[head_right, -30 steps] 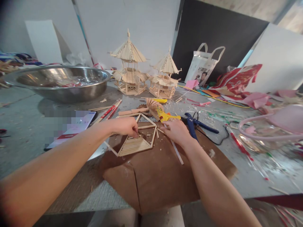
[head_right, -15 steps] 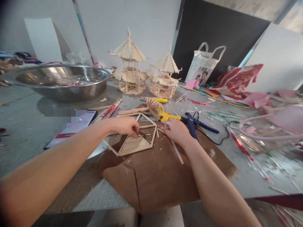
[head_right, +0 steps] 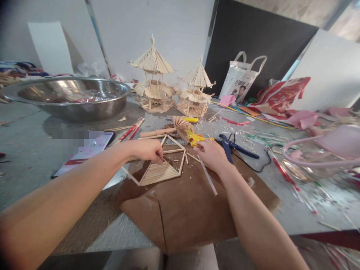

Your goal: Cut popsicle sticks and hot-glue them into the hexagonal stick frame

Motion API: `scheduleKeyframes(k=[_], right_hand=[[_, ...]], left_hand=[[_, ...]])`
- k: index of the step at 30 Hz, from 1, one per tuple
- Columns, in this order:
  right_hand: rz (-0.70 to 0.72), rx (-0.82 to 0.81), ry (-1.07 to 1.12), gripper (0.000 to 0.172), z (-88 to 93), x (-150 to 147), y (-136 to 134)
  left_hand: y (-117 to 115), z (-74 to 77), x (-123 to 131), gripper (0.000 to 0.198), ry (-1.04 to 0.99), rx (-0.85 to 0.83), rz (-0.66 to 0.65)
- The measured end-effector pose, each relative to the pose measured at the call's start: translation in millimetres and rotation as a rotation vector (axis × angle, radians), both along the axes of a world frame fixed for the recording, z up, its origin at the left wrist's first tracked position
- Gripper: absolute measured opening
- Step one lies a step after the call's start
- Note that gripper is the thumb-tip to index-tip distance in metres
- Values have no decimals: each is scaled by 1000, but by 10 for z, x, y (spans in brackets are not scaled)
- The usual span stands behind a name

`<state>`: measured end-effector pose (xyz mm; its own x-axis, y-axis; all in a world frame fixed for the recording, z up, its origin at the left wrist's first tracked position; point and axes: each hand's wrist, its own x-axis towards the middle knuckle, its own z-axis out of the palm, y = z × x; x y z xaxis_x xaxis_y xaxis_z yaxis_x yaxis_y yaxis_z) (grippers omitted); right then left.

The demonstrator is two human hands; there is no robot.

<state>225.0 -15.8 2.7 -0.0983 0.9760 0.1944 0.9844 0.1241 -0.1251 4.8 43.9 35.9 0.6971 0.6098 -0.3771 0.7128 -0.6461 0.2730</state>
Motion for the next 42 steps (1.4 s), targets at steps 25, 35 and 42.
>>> scheduleKeyframes(k=[25, 35, 42], right_hand=[[-503, -221, -69, 35, 65, 828, 46], [-422, -202, 43, 46, -89, 942, 61], [-579, -258, 13, 58, -90, 954, 60]], left_hand=[[57, 2, -21, 27, 28, -25, -65], [-35, 42, 9, 21, -233, -191, 110], [-27, 4, 40, 23, -390, -79, 175]])
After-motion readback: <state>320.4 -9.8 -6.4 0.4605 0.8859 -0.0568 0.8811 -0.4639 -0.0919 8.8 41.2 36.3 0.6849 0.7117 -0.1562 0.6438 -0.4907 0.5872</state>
